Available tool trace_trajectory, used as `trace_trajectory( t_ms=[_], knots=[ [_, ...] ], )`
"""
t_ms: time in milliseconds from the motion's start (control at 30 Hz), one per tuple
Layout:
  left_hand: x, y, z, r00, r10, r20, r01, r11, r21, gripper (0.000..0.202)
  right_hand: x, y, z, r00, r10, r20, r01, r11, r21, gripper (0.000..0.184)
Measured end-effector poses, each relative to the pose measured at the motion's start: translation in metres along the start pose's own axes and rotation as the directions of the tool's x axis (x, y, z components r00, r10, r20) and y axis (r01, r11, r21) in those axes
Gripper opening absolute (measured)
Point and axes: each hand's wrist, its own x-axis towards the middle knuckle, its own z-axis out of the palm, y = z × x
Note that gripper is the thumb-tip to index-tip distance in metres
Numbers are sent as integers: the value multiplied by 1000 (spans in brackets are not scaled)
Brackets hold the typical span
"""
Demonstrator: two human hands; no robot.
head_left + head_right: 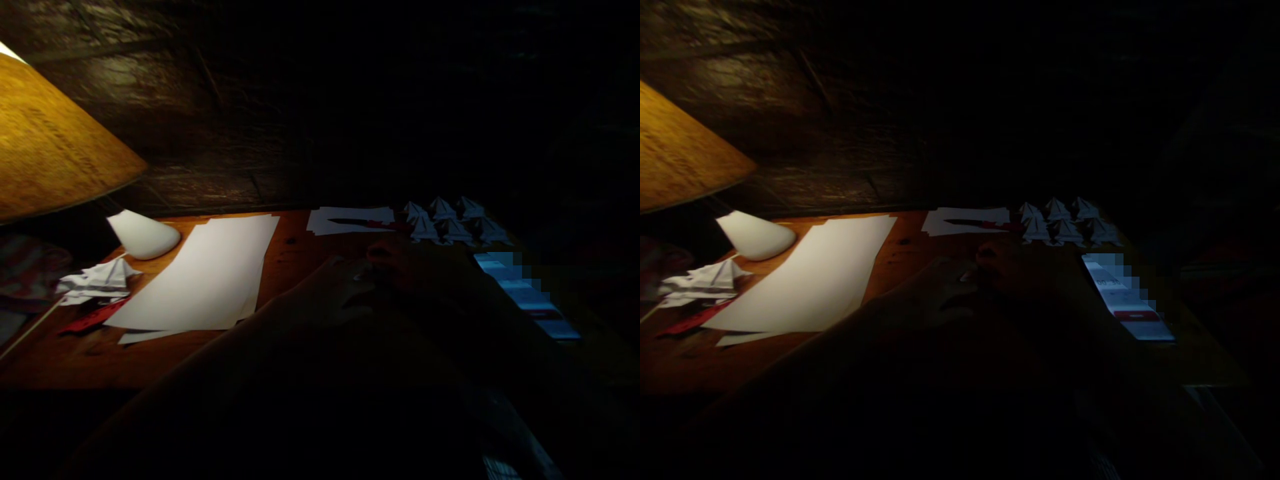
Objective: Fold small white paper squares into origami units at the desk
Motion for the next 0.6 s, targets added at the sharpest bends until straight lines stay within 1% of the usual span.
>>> trace_trajectory(
  t_ms=[100, 233, 333, 467, 533, 600],
  knots=[
    [0, 0, -1, 1000, 6, -5, -6, 999, -32, 34, 1, 1, -5, 1000, -10, 27, 9, 1000, 24, 38],
    [-1, -3, -1, 1000, 10, -21, -12, 996, -85, 39, 3, -2, -15, 999, -31, -7, 31, 996, 86, 36],
    [-2, -6, -1, 999, -1, -44, -5, 992, -125, 43, 5, -6, -19, 999, -49, 10, 47, 990, 131, 36],
    [-2, -8, -1, 998, -29, -63, 14, 975, -224, 38, 7, -8, -17, 998, -12, 58, 0, 979, 206, 33],
    [-2, -8, 1, 997, -34, -71, 16, 970, -241, 34, 6, -9, -17, 998, 21, 61, -35, 972, 232, 32],
    [0, -10, 3, 995, -46, -89, 21, 966, -257, 32, 4, -8, -17, 995, 72, 71, -86, 971, 224, 31]
  ],
)
